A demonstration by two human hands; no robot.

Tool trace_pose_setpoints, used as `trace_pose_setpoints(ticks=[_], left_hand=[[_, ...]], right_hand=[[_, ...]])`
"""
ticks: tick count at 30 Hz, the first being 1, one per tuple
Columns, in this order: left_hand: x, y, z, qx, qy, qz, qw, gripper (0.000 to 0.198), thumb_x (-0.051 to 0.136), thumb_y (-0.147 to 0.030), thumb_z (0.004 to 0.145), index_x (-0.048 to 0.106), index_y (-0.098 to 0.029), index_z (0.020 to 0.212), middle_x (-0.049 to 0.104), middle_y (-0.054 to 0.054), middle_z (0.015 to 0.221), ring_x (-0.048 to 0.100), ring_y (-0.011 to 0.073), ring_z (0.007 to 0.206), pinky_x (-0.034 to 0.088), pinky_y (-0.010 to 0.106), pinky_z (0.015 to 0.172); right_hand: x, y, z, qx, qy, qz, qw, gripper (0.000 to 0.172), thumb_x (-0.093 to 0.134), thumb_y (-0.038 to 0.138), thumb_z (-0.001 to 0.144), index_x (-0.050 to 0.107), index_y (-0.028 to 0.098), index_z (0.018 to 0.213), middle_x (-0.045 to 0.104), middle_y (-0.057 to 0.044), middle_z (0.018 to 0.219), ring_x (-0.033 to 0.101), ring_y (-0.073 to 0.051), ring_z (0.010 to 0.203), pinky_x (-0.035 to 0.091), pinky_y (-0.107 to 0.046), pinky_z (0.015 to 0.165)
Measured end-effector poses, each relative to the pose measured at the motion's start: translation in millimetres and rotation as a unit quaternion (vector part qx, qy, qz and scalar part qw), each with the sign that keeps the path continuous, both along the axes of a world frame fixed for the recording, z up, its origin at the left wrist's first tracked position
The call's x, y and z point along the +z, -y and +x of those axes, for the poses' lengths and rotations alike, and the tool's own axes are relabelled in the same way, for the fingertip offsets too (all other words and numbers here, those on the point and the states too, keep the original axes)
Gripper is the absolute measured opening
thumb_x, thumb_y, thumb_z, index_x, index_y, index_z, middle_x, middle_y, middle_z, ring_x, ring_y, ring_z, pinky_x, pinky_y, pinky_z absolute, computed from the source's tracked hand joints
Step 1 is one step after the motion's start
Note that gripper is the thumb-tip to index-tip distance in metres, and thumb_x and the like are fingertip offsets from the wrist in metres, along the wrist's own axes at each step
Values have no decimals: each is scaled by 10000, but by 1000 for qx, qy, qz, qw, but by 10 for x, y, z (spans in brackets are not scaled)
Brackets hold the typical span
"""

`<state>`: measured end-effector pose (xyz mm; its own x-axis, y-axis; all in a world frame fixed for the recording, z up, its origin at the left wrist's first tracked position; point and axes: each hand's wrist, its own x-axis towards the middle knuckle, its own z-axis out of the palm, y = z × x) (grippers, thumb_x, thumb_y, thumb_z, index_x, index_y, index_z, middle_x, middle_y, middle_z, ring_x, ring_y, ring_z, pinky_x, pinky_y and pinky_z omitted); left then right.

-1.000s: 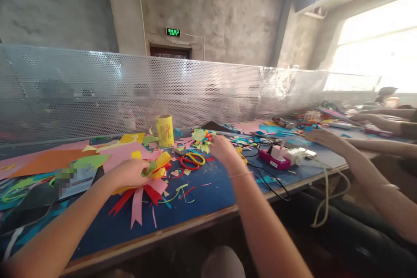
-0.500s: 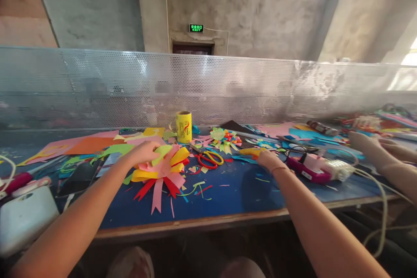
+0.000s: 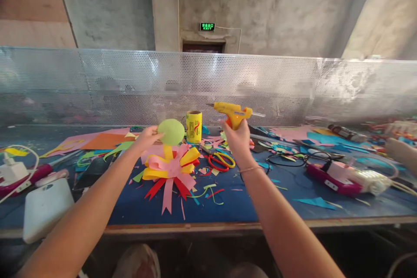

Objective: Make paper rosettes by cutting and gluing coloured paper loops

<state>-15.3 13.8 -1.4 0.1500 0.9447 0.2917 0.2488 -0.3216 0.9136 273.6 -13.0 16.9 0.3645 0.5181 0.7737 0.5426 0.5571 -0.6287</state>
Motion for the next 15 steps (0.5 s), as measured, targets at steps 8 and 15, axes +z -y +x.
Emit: trace_pose_setpoints(ticks=[8,15], left_hand=[[-248,-167,-137,83,-215,19,973,71,560,-204,637,581,-137,622,537,-6,510,547,143,533,424,241,516],[-275,-191,-145,47,-254,138,956,110,552,-220,660,622,-136,673,618,12,631,561,138,615,412,233,584]], right_hand=[[-585,-203,-579,-64,159,-150,974,305,550,471,696,496,182,776,578,-43,684,552,-190,659,393,-287,563],[-743,-228,-508,-118,314,-183,924,307,449,461,794,479,161,852,625,-108,771,596,-229,716,378,-290,560]])
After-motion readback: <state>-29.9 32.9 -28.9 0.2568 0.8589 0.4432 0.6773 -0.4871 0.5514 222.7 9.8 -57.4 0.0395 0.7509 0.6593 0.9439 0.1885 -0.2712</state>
